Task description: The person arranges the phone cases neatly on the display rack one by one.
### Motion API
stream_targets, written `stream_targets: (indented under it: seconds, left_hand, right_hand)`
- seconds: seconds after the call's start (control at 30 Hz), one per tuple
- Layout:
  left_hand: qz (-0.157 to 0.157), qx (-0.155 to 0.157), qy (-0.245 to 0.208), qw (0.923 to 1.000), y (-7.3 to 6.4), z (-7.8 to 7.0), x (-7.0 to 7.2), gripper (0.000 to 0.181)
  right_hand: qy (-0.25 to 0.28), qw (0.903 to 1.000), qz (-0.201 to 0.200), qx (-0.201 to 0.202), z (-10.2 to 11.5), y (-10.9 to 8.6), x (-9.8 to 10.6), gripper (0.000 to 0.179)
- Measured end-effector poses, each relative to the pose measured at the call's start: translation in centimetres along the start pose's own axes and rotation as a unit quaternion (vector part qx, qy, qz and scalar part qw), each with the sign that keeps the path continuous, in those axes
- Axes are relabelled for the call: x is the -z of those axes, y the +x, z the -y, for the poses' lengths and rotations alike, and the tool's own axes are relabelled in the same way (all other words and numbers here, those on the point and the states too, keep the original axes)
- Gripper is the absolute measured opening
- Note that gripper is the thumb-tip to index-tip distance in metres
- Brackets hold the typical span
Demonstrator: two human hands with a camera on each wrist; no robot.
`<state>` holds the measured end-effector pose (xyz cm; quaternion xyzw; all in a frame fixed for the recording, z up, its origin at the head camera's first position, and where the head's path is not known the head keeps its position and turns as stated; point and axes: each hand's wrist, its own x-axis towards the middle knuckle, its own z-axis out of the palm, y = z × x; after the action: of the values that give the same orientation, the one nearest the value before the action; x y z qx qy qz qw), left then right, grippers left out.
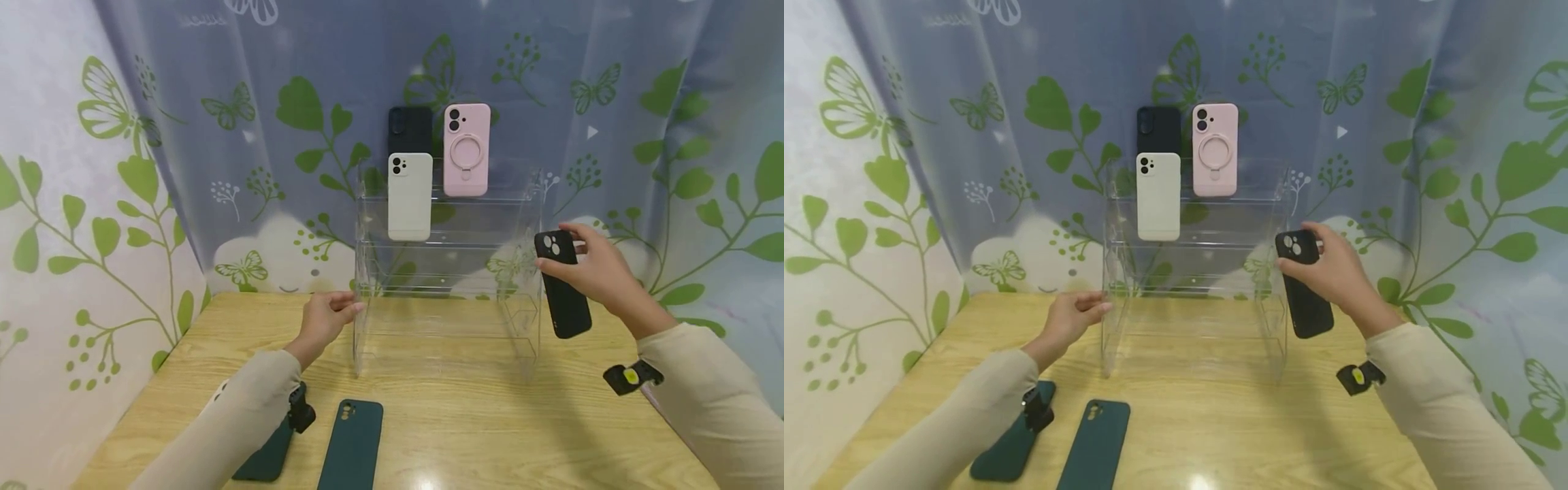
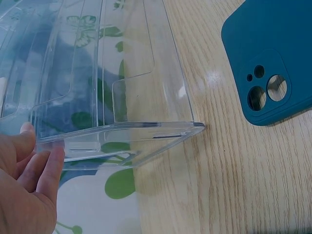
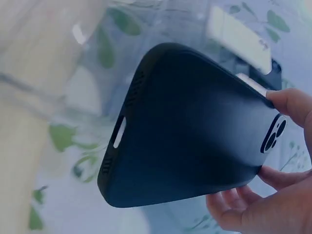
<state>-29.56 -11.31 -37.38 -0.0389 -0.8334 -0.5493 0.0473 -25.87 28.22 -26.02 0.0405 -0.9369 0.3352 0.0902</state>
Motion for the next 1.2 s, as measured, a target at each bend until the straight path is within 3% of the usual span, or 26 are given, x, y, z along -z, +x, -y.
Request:
stream_targets:
  seconds: [0.23, 0.53, 0.7, 1.2]
  left_hand:
    - [0.005, 0.005, -0.009, 0.9999, 0.0, 0.1, 0.1, 0.039]
    - [0.008, 0.009, -0.009, 0.9999, -0.2, -0.2, 0.1, 0.04]
    - [0.004, 0.008, -0.009, 0.9999, 0.0, 0.0, 0.1, 0.039]
    - [0.004, 0.01, -0.015, 0.9998, -0.1, -0.1, 0.0, 0.039]
  right_hand:
    - [0.02, 0.9992, -0.035, 0.002, 4.7, 2.3, -0.2, 0.093]
    - [0.05, 0.9856, -0.158, 0.035, 8.2, 3.9, -1.5, 0.086]
    - [0.055, 0.9774, -0.2, 0.044, 9.8, 5.1, -2.2, 0.08]
    - [0.073, 0.9525, -0.293, 0.038, 11.6, 8.5, -4.3, 0.074]
